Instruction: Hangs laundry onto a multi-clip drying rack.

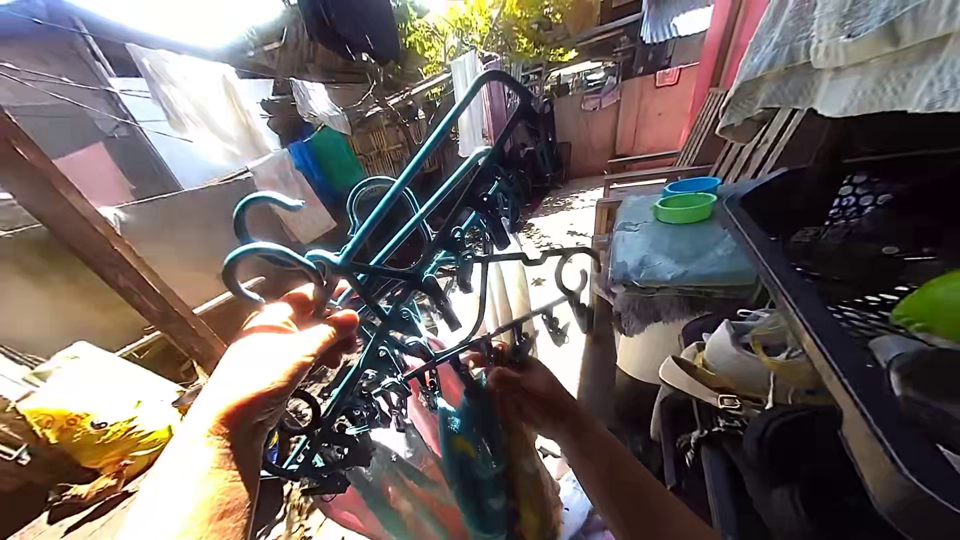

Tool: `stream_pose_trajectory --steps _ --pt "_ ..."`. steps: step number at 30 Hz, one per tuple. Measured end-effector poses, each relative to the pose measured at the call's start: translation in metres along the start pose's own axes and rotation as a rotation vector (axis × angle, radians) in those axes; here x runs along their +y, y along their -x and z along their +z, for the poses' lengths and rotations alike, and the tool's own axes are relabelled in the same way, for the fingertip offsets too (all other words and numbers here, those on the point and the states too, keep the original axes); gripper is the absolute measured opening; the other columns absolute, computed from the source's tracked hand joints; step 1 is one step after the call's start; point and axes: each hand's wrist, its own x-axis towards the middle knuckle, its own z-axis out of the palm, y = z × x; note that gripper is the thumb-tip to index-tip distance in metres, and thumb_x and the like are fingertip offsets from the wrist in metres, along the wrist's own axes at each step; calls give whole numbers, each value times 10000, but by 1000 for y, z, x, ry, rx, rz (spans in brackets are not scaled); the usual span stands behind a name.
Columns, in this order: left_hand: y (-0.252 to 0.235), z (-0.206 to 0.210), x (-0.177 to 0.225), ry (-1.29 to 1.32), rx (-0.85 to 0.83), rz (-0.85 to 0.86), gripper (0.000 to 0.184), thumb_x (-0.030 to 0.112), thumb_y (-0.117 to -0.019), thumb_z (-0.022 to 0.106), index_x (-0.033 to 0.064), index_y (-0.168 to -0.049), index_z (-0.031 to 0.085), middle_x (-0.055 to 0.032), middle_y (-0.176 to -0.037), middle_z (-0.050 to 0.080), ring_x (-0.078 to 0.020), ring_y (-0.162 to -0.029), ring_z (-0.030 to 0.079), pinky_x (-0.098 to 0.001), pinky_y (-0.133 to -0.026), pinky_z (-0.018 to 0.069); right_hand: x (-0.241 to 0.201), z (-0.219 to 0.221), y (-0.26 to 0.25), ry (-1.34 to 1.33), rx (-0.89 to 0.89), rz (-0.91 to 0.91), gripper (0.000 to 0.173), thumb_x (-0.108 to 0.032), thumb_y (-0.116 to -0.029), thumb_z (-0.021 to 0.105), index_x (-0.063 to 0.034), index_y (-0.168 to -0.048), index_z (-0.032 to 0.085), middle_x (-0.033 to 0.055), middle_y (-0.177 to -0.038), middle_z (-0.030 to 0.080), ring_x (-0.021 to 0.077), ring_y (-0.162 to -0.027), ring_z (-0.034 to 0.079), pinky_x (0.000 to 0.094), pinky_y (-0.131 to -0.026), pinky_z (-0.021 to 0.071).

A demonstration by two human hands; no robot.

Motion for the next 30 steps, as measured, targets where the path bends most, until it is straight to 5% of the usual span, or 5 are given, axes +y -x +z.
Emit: stream_pose_trajectory --steps 3,7,14,22,30 --pt "-2 -9 4 -22 33 -16 291 -22 -993 567 78 -1267 573 17 -796 658 -12 -600 596 -145 -554 506 13 -14 7 382 22 -35 311 -320 -1016 598 -61 -1175 664 -52 -703 525 11 -558 442 200 -542 398" --pt "2 1 9 -125 -52 -23 246 -17 -965 621 59 -1199 621 -8 -754 658 -33 -563 578 -156 -513 480 58 -20 7 964 73 -146 374 -295 -1062 528 22 -1081 726 176 -958 720 298 -911 707 492 -854 563" --pt "-1 -21 13 -186 0 46 216 42 -972 642 100 -1180 627 4 -813 671 -29 -607 578 -164 -545 475 155 -50 43 1065 -35 764 473 -343 -1110 373 -53 -1437 552 233 -1396 602 401 -1321 565 602 -1098 427" --pt "-7 -10 17 -132 14 -31 315 5 -982 613 73 -1287 576 16 -818 665 -8 -614 594 -145 -560 499 82 -12 22 704 372 -702 254 -235 -1039 553 -37 -1026 712 67 -975 725 97 -938 699 269 -862 588" --pt "-6 -2 4 -37 -66 32 269 -26 -967 614 90 -1210 617 24 -780 681 -6 -592 594 -132 -542 488 6 43 -5 668 113 -240 482 -323 -1083 410 10 -1378 595 150 -1288 672 194 -1170 646 388 -1011 505"
